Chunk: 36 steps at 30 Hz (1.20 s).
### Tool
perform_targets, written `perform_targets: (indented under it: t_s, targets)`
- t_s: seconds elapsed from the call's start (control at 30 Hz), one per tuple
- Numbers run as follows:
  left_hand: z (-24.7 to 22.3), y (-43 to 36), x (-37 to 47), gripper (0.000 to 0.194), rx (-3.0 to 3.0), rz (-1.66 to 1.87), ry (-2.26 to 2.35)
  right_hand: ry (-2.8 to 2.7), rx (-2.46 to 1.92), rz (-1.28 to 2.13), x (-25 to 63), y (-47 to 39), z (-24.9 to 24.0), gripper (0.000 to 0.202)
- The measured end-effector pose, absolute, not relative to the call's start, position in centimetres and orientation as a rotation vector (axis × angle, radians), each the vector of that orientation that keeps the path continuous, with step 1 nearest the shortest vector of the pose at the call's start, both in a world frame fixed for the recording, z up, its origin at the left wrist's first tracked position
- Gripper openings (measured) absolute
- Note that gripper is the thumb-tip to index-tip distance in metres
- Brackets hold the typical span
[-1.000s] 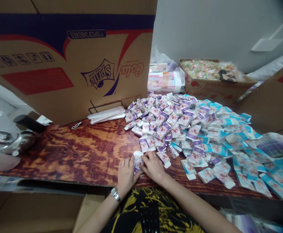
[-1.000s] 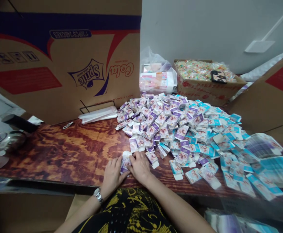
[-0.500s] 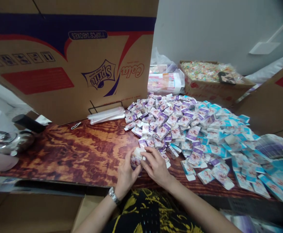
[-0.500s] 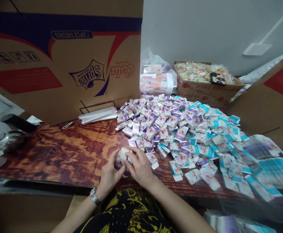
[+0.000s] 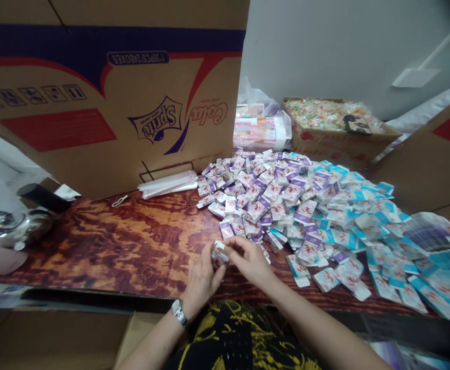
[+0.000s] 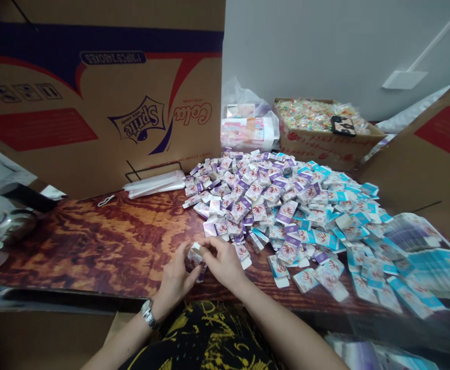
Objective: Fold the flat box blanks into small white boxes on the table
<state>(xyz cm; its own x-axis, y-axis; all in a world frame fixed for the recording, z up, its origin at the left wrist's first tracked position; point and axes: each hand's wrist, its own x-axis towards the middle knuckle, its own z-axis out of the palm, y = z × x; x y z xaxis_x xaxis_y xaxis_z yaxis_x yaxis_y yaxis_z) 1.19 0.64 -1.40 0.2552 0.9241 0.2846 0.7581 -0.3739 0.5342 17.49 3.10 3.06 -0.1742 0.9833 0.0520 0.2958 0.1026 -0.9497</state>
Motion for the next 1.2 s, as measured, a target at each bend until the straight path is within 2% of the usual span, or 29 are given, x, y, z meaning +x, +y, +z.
perform_targets:
  t_s: [0.1,0.23,0.37,0.47,0.57,0.67,0.77,0.83,0.9,1.0,1.1,1.2]
  targets:
    - [-1.9,0.6,1.2,0.062,2.262,0.784,1.552,-1.781,-1.293,0.861,17.2,2.3,3.6,0.018]
    - [-1.8,0.7,1.5,0.065,2.299,0.782,1.534,-1.813,-1.213,0.853,16.5,1.1,3.5,0.025]
    - [0.0,0.9,1.7,0.069,2.271,0.755,1.485,-1.597,-1.172,1.081,17.4,2.1,2.6,0.021]
    - [0.7,1.0,1.0,0.073,2.235,0.780,1.537,-1.284,-1.175,1.092,19.5,4.5,2.7,0.035]
    - [-0.5,0.9,0.2,0.068,2.299,0.703,1.647,-0.906,-1.147,1.146,20.8,5.9,2.6,0.045]
    - [-2.8,0.7,-0.1,0.066,2.417,0.512,1.671,-1.388,-1.350,1.138,20.0,4.9,0.6,0.038]
    - [-4.5,0.4,0.1,0.066,2.461,0.403,1.700,-2.055,-1.565,0.749,18.1,2.9,-2.2,0.029]
    - [-4.9,0.2,0.3,0.062,2.467,0.387,1.729,-2.220,-1.636,0.518,17.1,2.0,-3.4,0.028]
    - [-5.1,0.2,0.4,0.059,2.466,0.402,1.738,-2.241,-1.620,0.459,16.6,1.7,-3.8,0.023]
    - [-5.1,0.1,0.7,0.061,2.451,0.472,1.702,-2.056,-1.558,0.570,16.4,2.1,-3.3,0.011]
    - [-4.5,0.2,1.2,0.063,2.379,0.628,1.650,-1.809,-1.487,0.821,16.4,2.6,-2.4,0.010]
    - [-3.2,0.3,1.6,0.050,2.237,0.783,1.643,-1.729,-1.343,0.963,16.6,2.6,-1.3,0.011]
